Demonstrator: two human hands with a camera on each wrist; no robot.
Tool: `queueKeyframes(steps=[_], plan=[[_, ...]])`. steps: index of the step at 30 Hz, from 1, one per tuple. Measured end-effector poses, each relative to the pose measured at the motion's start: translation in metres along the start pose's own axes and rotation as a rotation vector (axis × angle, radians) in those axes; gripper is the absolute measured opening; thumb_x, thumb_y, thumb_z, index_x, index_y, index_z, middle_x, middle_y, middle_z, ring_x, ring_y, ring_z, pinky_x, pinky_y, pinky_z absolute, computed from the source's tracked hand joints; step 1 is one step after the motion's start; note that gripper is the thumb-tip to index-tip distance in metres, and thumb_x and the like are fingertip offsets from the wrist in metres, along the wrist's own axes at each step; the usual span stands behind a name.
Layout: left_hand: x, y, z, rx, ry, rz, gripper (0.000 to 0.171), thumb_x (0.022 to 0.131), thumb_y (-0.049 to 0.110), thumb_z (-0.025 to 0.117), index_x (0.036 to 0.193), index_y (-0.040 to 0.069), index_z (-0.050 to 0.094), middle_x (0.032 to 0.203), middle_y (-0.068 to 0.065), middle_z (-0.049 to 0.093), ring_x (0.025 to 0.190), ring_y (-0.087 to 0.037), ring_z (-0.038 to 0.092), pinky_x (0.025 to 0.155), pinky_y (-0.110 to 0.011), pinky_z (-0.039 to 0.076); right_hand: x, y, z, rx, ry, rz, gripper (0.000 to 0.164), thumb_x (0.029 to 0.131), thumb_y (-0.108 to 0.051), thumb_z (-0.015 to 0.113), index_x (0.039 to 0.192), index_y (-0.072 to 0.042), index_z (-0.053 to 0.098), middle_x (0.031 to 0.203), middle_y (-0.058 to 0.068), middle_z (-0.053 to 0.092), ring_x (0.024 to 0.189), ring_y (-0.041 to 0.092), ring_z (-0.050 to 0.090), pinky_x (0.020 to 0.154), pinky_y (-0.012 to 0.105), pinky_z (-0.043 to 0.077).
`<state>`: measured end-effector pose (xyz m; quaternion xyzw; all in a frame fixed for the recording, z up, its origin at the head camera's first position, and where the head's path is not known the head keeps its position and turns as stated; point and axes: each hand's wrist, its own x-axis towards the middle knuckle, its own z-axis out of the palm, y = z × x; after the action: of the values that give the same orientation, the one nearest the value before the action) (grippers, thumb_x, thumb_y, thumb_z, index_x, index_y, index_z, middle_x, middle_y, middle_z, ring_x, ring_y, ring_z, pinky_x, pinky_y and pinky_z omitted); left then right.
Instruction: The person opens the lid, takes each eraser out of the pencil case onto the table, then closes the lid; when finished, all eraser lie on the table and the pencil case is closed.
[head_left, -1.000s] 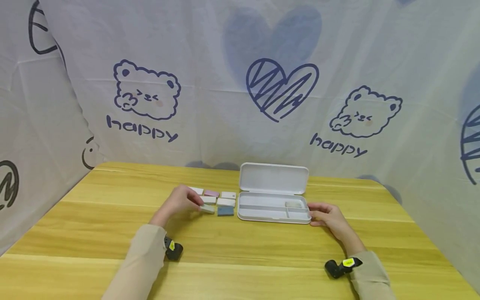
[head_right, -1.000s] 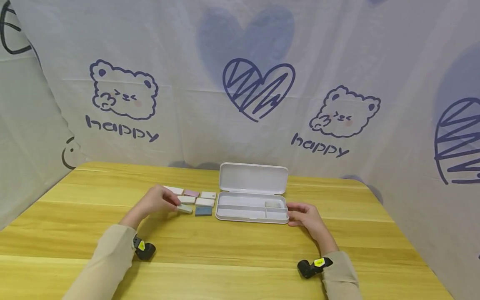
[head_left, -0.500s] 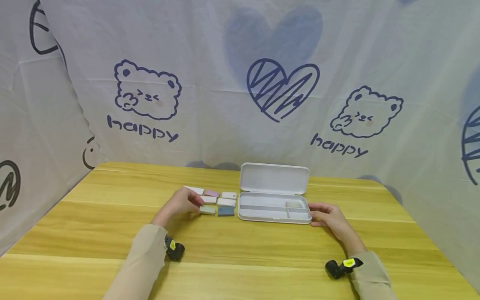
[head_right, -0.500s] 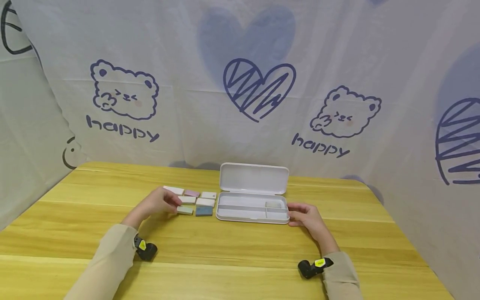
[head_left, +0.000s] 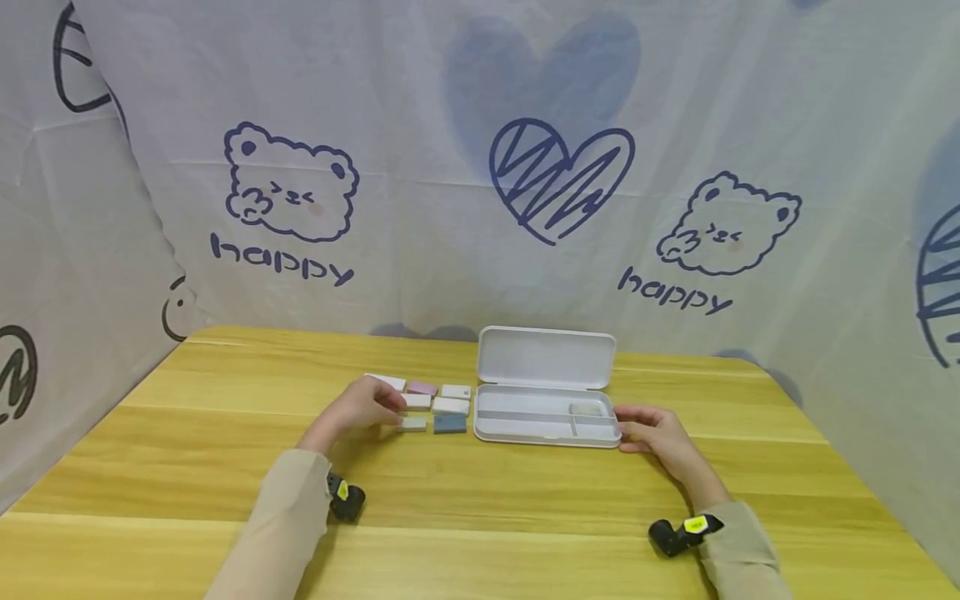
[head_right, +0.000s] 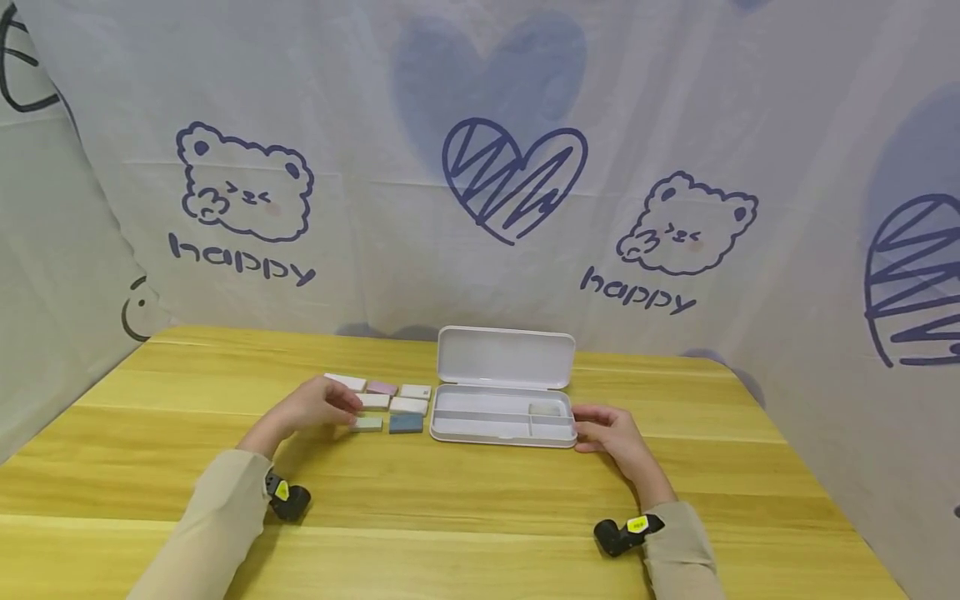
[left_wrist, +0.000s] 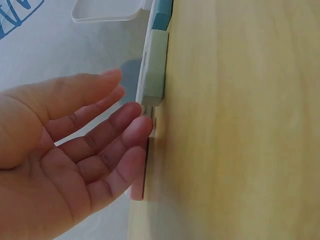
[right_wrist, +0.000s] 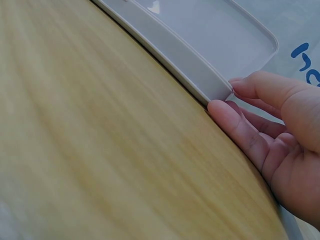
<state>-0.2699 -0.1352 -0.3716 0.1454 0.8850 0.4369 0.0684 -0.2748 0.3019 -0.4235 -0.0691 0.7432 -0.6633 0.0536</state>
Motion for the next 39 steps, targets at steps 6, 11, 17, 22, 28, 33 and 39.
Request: queueKeyframes(steps=[6,11,17,22,28,33,39], plan=[[0.003,0.009,-0.001,0.017,0.039,-0.017,0.021,0.075,0.002,0.067,0.094,-0.007,0.063,0.085,-0.009,0.063,0.077,-0.020,0.057,0.071,-0.033,0.048,0.000,0.001,0.000,-0.006,-0.007,-0.002,0.043,0.085,0.002,0.055,0.120,0.021,0.039,0.100,0.008,0.059,0.078,0.013,0.061,0.065,0.030,0.051],[0.006,0.015,0.001,0.032,0.055,-0.008,0.019,0.076,0.002,0.065,0.093,-0.006,0.064,0.084,-0.008,0.063,0.076,-0.019,0.055,0.069,-0.032,0.047,0.000,0.000,0.000,-0.008,0.002,0.004,0.044,0.084,0.002,0.056,0.120,0.020,0.039,0.101,0.008,0.059,0.078,0.013,0.061,0.065,0.030,0.051],[0.011,0.023,0.008,-0.035,0.071,0.024,0.021,0.078,0.005,0.065,0.096,-0.006,0.064,0.085,-0.007,0.063,0.076,-0.017,0.056,0.071,-0.031,0.046,-0.002,-0.001,-0.001,-0.008,0.007,0.005,0.044,0.084,0.002,0.056,0.120,0.021,0.039,0.099,0.008,0.060,0.076,0.013,0.061,0.064,0.029,0.052],[0.018,0.032,0.018,-0.143,0.052,0.072,0.020,0.079,0.001,0.063,0.095,-0.011,0.061,0.082,-0.009,0.063,0.072,-0.014,0.057,0.067,-0.028,0.048,-0.004,-0.002,-0.002,-0.010,0.000,-0.003,0.044,0.085,0.001,0.055,0.120,0.022,0.038,0.103,0.013,0.059,0.077,0.012,0.061,0.064,0.029,0.052],[0.027,0.044,0.031,-0.178,0.044,0.081,0.021,0.079,0.002,0.064,0.096,-0.010,0.062,0.080,-0.008,0.064,0.070,-0.013,0.058,0.067,-0.034,0.049,-0.003,-0.002,-0.001,-0.007,0.004,0.003,0.044,0.085,0.001,0.056,0.120,0.021,0.039,0.102,0.013,0.059,0.077,0.013,0.061,0.065,0.029,0.051],[0.036,0.052,0.042,-0.178,0.031,0.091,0.020,0.079,0.003,0.064,0.095,-0.009,0.063,0.077,-0.005,0.064,0.067,-0.012,0.057,0.065,-0.032,0.048,-0.002,-0.002,0.000,-0.001,0.009,0.004,0.044,0.084,0.003,0.056,0.120,0.021,0.039,0.101,0.012,0.059,0.077,0.014,0.060,0.065,0.029,0.051],[0.043,0.062,0.056,-0.187,0.008,0.114,0.019,0.079,0.003,0.065,0.094,-0.008,0.063,0.078,-0.005,0.064,0.068,-0.011,0.057,0.063,-0.026,0.047,-0.001,0.000,0.000,0.000,0.001,-0.006,0.043,0.084,0.004,0.055,0.120,0.022,0.038,0.102,0.014,0.059,0.077,0.013,0.060,0.064,0.029,0.052]])
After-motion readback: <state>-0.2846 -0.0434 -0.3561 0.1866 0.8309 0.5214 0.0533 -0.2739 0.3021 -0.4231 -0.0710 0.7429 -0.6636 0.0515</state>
